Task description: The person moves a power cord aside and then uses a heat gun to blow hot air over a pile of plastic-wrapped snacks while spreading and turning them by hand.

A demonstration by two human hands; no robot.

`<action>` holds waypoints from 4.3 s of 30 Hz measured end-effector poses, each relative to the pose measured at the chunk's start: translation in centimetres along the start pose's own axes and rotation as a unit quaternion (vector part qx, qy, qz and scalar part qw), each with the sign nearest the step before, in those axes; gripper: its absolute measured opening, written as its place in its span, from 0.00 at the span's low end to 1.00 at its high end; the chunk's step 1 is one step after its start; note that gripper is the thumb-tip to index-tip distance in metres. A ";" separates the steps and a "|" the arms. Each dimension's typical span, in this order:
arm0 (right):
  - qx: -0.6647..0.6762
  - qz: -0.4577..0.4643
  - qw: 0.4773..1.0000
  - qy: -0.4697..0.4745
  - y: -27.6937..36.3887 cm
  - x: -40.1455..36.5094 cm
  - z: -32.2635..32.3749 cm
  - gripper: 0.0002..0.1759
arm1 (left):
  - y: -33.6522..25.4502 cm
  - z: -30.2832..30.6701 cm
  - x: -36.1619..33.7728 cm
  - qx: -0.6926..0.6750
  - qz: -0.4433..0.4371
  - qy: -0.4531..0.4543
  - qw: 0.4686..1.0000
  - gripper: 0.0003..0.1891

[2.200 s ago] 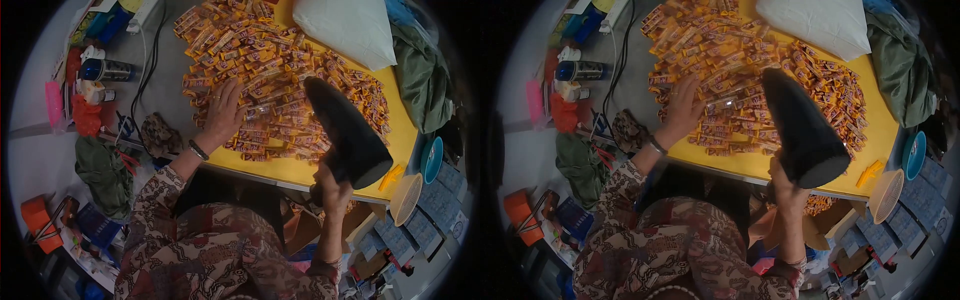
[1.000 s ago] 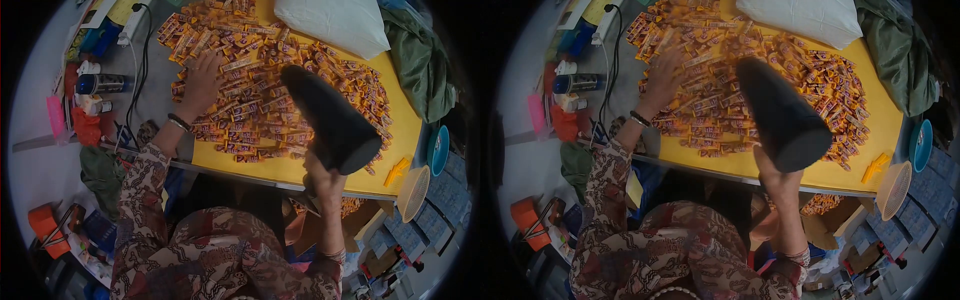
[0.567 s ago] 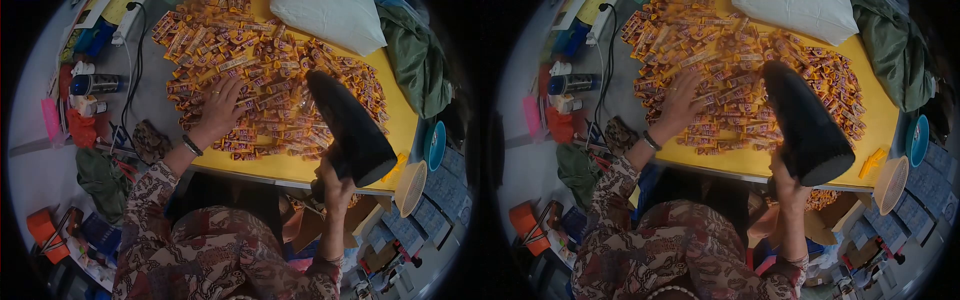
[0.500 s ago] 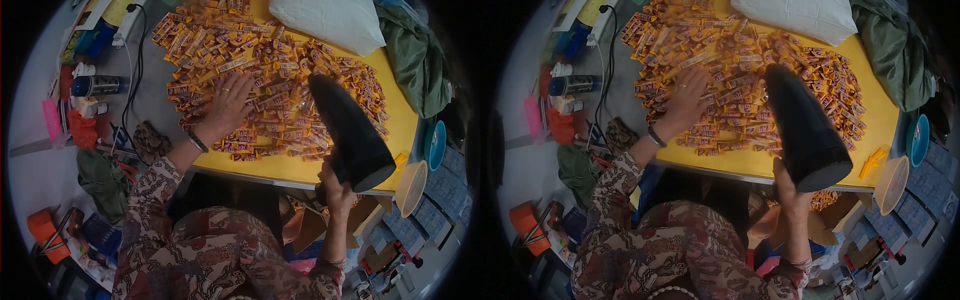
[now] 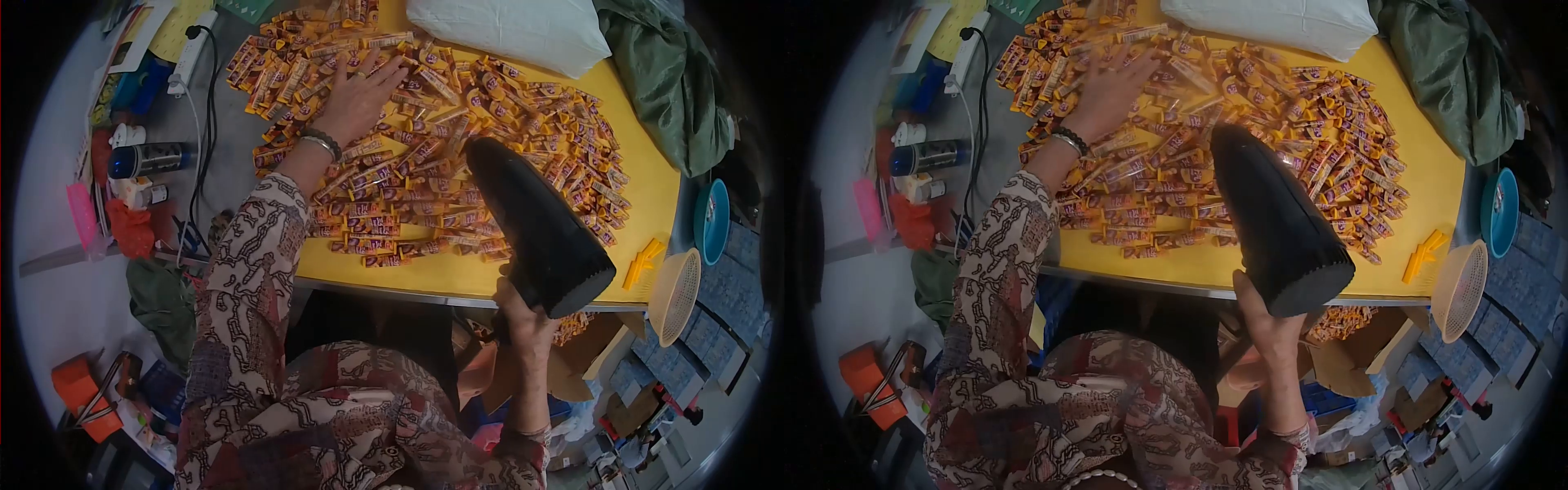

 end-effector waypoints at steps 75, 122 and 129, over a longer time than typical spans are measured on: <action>-0.234 0.208 0.925 0.216 3.1 -2.3 -6.6 0.26 | 1.1 0.8 -23.6 -0.326 0.205 0.059 0.921 0.39; -0.079 0.070 0.994 -0.013 -0.5 -1.1 2.0 0.13 | -3.0 3.2 -9.2 -0.306 0.083 -0.036 0.948 0.31; -0.184 0.177 0.965 0.065 0.3 -1.8 1.1 0.18 | -6.1 3.6 -6.3 -0.382 0.072 -0.036 0.921 0.31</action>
Point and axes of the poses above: each hand's wrist, its own x-axis towards the middle knuckle, its own z-axis out of the back of the hand, y = z × x, the point moved 8 cm from there along x, towards the middle knuckle, and after that the axes turned 5 degrees about z, right-handed, at the moved point
